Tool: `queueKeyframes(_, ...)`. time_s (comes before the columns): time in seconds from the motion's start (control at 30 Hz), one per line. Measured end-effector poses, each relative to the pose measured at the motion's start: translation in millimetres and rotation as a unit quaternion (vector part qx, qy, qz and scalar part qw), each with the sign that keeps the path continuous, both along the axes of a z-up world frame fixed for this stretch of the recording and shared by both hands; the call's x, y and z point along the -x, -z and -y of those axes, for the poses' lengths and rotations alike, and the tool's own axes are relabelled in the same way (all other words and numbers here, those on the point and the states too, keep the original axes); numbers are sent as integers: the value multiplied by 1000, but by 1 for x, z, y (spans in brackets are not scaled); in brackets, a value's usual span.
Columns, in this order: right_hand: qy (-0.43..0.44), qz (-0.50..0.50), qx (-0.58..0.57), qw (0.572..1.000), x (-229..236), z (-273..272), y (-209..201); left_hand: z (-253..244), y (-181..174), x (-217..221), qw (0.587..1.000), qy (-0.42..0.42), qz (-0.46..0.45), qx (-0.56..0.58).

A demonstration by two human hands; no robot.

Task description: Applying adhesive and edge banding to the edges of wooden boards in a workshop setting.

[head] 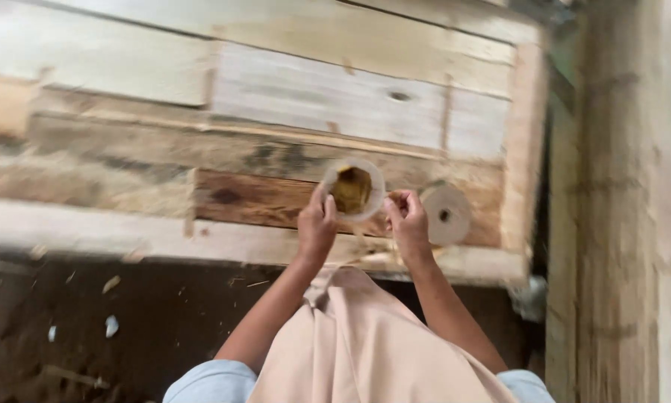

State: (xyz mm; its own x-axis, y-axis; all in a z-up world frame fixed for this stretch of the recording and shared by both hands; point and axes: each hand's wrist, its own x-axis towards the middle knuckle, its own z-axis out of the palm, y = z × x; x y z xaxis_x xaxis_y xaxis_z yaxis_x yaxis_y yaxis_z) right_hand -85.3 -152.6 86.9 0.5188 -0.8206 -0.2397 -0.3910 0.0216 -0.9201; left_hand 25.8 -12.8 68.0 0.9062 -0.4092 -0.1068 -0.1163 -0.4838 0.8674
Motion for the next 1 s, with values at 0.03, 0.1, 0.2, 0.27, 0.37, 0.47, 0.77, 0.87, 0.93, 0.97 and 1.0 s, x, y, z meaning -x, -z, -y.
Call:
queueKeyframes(0.03,21,-4,3,1000,15,13,8,11,10,11,1000,21,-4,3)
queueKeyframes(0.1,84,-56,26,995,46,39,23,34,30,36,998,59,-19,6)
queueKeyframes(0.2,169,-55,8,984,88,76,40,70,38,60,991,127,-27,-7)
queueKeyframes(0.27,200,-26,-4,979,112,90,28,98,34,70,985,165,-36,-18)
queueKeyframes(0.37,234,30,-29,971,146,117,22,150,33,90,977,205,-49,-21)
queueKeyframes(0.47,248,70,-43,965,170,140,0,208,27,109,973,226,-52,-14)
queueKeyframes(0.77,208,125,-74,967,233,268,-23,334,24,153,977,200,39,-68)
queueKeyframes(0.87,172,142,-84,971,219,309,-37,340,-1,178,978,209,-19,13)
queueKeyframes(0.93,143,155,-93,973,203,330,-48,344,-14,203,956,230,-118,142)
queueKeyframes(0.97,118,161,-90,976,194,338,-55,349,-14,214,919,233,-255,189)
queueKeyframes(1.0,93,166,-85,978,184,347,-63,355,-14,227,861,232,-385,239)
